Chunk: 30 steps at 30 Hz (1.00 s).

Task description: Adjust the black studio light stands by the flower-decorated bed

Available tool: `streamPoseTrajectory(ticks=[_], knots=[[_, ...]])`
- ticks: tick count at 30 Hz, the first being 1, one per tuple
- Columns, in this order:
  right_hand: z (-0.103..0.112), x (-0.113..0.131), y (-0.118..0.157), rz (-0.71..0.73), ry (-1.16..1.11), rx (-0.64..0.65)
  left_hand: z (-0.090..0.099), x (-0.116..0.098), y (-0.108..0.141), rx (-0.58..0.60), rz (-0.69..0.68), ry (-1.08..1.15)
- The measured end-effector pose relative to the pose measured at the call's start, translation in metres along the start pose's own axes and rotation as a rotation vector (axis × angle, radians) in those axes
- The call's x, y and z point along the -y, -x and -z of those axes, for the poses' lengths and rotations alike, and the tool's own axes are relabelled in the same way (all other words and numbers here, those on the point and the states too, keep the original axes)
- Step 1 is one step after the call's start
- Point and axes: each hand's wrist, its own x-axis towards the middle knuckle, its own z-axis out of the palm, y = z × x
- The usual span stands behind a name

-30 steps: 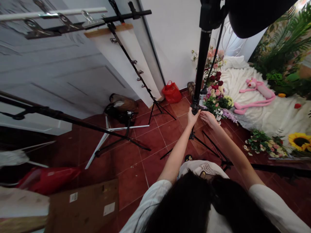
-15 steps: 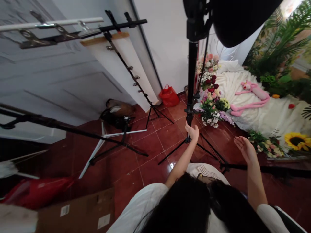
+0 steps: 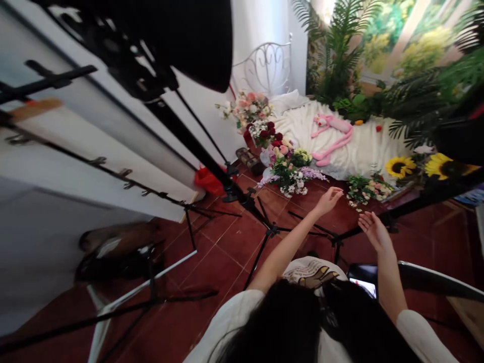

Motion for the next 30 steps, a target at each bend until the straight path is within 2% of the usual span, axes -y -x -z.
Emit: streamPoseTrajectory(ticks=[4,7,9,12,14,17,23,26,30], knots=[[0.006,-0.005,0.017,-0.015,-0.046,-0.035,-0.065,-0.030,-0.018,0.328,-0.157,0.000],[0.016,-0.005,0.032,-0.025,-0.116,-0.105,-0.109,-0.036,-0.021,0.502,-0.207,0.027],[0.025,-0.004,0.043,-0.028,-0.143,-0.133,-0.134,-0.034,-0.020,0.551,-0.203,0.022],[0.034,-0.004,0.059,-0.018,-0.138,-0.147,-0.158,-0.029,-0.018,0.537,-0.142,0.006],[0.036,-0.004,0.068,-0.020,-0.139,-0.150,-0.167,-0.027,-0.017,0.531,-0.088,0.034],[0.033,-0.006,0.080,-0.037,-0.208,-0.128,-0.169,-0.026,-0.018,0.540,-0.041,0.070],[0.014,0.000,0.091,-0.012,-0.492,-0.039,-0.169,-0.026,-0.019,0.510,-0.034,0.081],[0.007,0.005,0.090,0.031,-0.709,0.075,-0.173,-0.023,-0.018,0.471,-0.052,0.110],[0.004,0.004,0.084,-0.048,-1.008,0.325,-0.176,-0.023,-0.017,0.450,-0.064,0.118]])
